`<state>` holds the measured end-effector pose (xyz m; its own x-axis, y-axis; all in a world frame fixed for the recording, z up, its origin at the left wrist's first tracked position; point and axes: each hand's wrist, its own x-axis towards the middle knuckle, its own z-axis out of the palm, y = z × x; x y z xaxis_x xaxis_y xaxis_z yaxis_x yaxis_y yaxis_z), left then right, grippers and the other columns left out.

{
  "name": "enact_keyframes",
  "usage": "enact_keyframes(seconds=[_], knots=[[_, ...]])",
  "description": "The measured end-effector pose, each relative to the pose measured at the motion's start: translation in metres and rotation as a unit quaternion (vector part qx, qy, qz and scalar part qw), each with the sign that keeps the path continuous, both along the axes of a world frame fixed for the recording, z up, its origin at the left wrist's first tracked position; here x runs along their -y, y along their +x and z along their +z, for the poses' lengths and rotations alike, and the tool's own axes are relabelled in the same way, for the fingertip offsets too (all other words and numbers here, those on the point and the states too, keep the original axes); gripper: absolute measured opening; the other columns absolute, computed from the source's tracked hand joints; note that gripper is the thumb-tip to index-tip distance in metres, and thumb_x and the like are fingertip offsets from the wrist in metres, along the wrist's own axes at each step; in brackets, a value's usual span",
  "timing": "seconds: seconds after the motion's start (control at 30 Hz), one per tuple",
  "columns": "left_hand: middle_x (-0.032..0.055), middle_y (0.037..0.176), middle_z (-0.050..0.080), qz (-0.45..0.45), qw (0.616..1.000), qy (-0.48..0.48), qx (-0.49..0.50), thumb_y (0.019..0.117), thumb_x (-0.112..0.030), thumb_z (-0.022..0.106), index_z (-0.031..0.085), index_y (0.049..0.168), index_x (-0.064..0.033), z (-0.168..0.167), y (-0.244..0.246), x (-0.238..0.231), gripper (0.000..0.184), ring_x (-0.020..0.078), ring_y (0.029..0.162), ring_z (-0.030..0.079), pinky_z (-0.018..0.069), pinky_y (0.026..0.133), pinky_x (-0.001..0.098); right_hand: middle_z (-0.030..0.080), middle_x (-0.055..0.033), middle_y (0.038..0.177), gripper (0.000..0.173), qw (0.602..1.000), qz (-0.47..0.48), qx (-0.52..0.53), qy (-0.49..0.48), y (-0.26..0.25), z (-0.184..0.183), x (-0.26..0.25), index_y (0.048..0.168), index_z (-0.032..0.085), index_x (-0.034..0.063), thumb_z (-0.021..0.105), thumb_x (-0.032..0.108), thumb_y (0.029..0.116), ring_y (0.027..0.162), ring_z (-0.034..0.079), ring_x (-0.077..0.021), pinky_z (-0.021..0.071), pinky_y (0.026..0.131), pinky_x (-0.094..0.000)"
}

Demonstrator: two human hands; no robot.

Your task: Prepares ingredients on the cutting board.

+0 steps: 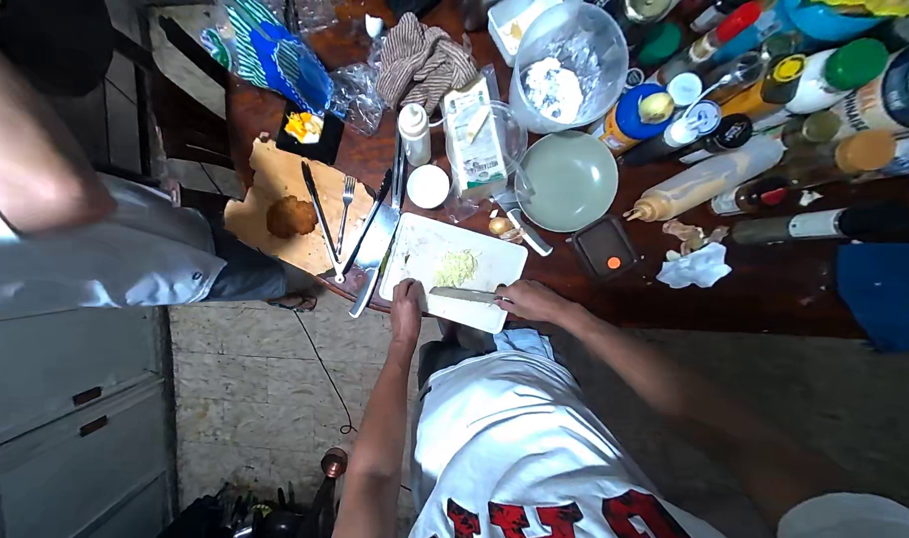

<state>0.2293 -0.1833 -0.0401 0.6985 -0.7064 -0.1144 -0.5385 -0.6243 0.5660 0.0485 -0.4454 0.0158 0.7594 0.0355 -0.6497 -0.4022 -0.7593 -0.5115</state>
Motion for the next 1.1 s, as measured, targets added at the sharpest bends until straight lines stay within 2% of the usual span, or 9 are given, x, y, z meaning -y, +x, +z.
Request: enact_keyframes(seconds=[0.17, 0.3, 0.4, 0.53, 0.73, 0.83, 0.9, 1.0, 1.1], knots=[[0.0150, 0.128, 0.065, 0.027, 1.000, 0.004, -0.015, 0.0977, 0.000, 0.056, 0.071, 0.122, -0.0052, 0.001, -0.031, -0.008, 0.028, 0.0288, 0.122, 0.061, 0.0512, 0.106, 0.0414, 0.073, -0.0122, 0.091, 0.028, 0.999, 0.042, 0.011, -0.032, 0.033, -0.005, 0.016, 0.106, 0.073, 0.0128, 0.054, 0.034, 0.1058, 0.092, 0.072, -0.0330, 0.0552, 0.083, -0.0576], [0.0178, 0.126, 0.065, 0.124, 0.992, 0.008, -0.022, 0.1022, -0.012, 0.057, 0.069, 0.122, -0.0013, 0.005, -0.049, -0.002, 0.026, 0.0307, 0.121, 0.062, 0.0516, 0.105, 0.0410, 0.074, -0.0072, 0.087, 0.023, 0.996, 0.066, 0.021, -0.056, 0.059, -0.001, 0.017, 0.101, 0.074, 0.0169, 0.059, 0.034, 0.1035, 0.087, 0.072, -0.0283, 0.0557, 0.080, -0.0558], [0.0192, 0.125, 0.064, 0.170, 0.985, 0.001, -0.020, 0.1027, -0.016, 0.057, 0.067, 0.124, -0.0009, 0.006, -0.055, 0.003, 0.027, 0.0315, 0.119, 0.062, 0.0533, 0.103, 0.0406, 0.074, -0.0086, 0.089, 0.022, 0.995, 0.054, 0.043, -0.073, 0.072, -0.003, 0.021, 0.102, 0.075, 0.0164, 0.060, 0.032, 0.1030, 0.089, 0.072, -0.0298, 0.0563, 0.080, -0.0564], [0.0172, 0.121, 0.066, 0.141, 0.989, -0.009, -0.032, 0.1000, -0.012, 0.060, 0.072, 0.115, -0.0037, 0.004, -0.058, 0.007, 0.021, 0.0298, 0.117, 0.063, 0.0530, 0.103, 0.0398, 0.075, -0.0082, 0.091, 0.022, 0.992, 0.052, 0.067, -0.097, 0.080, -0.010, 0.021, 0.104, 0.076, 0.0182, 0.059, 0.034, 0.1029, 0.091, 0.072, -0.0303, 0.0561, 0.081, -0.0569], [0.0087, 0.122, 0.071, -0.020, 0.998, -0.045, -0.049, 0.1001, -0.012, 0.059, 0.074, 0.118, -0.0100, 0.005, -0.071, 0.020, 0.024, 0.0262, 0.121, 0.062, 0.0497, 0.107, 0.0398, 0.074, -0.0085, 0.090, 0.027, 0.994, -0.031, 0.086, -0.058, 0.069, 0.007, 0.007, 0.104, 0.074, 0.0166, 0.056, 0.036, 0.1053, 0.085, 0.073, -0.0291, 0.0577, 0.078, -0.0558], [0.0057, 0.114, 0.073, 0.007, 0.996, -0.084, 0.011, 0.1002, -0.015, 0.058, 0.076, 0.115, -0.0121, 0.009, -0.067, 0.015, 0.024, 0.0242, 0.114, 0.065, 0.0514, 0.101, 0.0422, 0.074, -0.0088, 0.094, 0.028, 0.991, -0.077, 0.100, -0.054, 0.054, 0.017, 0.004, 0.109, 0.071, 0.0139, 0.053, 0.035, 0.1062, 0.085, 0.073, -0.0282, 0.0582, 0.078, -0.0545], [0.0101, 0.111, 0.072, 0.075, 0.989, -0.116, 0.047, 0.1032, -0.021, 0.054, 0.075, 0.113, -0.0080, 0.021, -0.059, 0.011, 0.027, 0.0257, 0.109, 0.066, 0.0518, 0.099, 0.0441, 0.073, -0.0123, 0.101, 0.027, 0.985, -0.095, 0.114, -0.083, 0.044, 0.028, -0.002, 0.116, 0.068, 0.0105, 0.053, 0.030, 0.1052, 0.090, 0.072, -0.0323, 0.0577, 0.079, -0.0564], [0.0180, 0.117, 0.066, 0.143, 0.975, -0.154, 0.070, 0.1056, -0.025, 0.045, 0.069, 0.115, -0.0016, 0.051, -0.042, 0.013, 0.035, 0.0291, 0.113, 0.062, 0.0502, 0.101, 0.0427, 0.071, -0.0163, 0.104, 0.025, 0.977, -0.101, 0.141, -0.128, 0.033, 0.038, -0.011, 0.119, 0.064, 0.0062, 0.054, 0.022, 0.1026, 0.092, 0.072, -0.0357, 0.0574, 0.077, -0.0554], [0.0143, 0.115, 0.068, 0.049, 0.982, -0.180, 0.041, 0.1005, -0.012, 0.048, 0.070, 0.109, -0.0023, 0.074, -0.025, 0.018, 0.026, 0.0269, 0.116, 0.062, 0.0504, 0.103, 0.0413, 0.069, -0.0178, 0.108, 0.023, 0.976, -0.099, 0.134, -0.137, 0.029, 0.042, -0.022, 0.118, 0.064, 0.0044, 0.061, 0.016, 0.0986, 0.100, 0.070, -0.0365, 0.0571, 0.083, -0.0537]])
